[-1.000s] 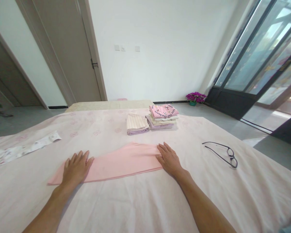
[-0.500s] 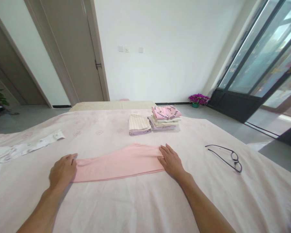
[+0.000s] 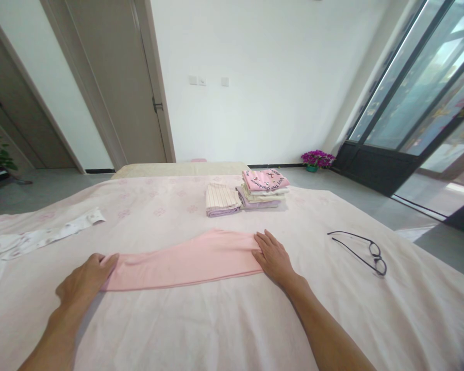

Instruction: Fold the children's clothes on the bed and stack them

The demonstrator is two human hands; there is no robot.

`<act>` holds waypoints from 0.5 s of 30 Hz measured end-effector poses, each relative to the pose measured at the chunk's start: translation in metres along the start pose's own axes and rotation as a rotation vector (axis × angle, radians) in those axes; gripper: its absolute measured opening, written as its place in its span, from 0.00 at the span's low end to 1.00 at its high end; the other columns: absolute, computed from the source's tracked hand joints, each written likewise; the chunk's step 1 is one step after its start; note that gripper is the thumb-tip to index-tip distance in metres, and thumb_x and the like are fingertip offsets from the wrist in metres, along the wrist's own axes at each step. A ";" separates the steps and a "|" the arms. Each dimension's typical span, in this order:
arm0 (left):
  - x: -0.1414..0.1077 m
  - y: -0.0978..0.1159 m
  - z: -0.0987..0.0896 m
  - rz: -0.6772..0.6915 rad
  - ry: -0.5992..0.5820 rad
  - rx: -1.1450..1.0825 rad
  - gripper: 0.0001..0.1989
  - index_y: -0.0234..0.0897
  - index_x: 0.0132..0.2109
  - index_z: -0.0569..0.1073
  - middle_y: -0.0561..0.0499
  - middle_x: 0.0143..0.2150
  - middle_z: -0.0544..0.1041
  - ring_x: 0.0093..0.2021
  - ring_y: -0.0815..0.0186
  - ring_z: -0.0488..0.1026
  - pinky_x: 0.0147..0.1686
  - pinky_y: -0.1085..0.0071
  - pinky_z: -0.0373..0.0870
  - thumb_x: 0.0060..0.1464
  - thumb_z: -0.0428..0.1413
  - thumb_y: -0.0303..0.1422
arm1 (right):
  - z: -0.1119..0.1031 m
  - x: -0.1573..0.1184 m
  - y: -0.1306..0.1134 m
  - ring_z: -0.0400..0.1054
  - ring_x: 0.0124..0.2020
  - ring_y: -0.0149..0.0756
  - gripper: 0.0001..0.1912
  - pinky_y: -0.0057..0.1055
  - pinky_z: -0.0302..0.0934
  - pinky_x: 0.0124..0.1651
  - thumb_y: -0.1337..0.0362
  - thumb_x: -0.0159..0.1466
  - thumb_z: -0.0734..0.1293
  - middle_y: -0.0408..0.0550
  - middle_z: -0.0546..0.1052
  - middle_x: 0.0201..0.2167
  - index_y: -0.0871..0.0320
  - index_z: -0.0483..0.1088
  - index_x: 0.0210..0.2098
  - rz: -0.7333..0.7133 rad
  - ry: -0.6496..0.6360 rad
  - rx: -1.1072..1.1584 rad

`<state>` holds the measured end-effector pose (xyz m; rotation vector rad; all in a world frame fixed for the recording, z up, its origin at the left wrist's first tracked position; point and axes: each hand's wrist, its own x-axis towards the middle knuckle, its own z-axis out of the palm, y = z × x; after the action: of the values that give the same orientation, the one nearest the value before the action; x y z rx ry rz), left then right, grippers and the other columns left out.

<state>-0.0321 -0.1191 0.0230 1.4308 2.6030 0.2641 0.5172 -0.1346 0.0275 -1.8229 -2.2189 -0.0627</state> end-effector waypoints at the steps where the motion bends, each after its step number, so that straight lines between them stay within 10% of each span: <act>1: -0.001 0.001 -0.001 0.007 -0.019 0.014 0.30 0.42 0.45 0.74 0.39 0.41 0.78 0.40 0.43 0.73 0.37 0.50 0.68 0.51 0.46 0.61 | 0.000 0.000 0.000 0.45 0.70 0.45 0.27 0.45 0.48 0.67 0.53 0.70 0.56 0.49 0.62 0.67 0.56 0.61 0.65 -0.003 0.000 0.000; 15: -0.007 0.012 -0.002 0.044 -0.026 -0.014 0.35 0.42 0.56 0.68 0.37 0.49 0.76 0.46 0.44 0.74 0.39 0.56 0.68 0.57 0.35 0.59 | 0.001 0.000 0.000 0.46 0.70 0.45 0.27 0.44 0.50 0.66 0.54 0.70 0.56 0.48 0.63 0.66 0.57 0.61 0.65 -0.008 0.013 -0.017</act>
<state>-0.0186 -0.1189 0.0283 1.4777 2.5466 0.2666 0.5169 -0.1349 0.0268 -1.8165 -2.2232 -0.0949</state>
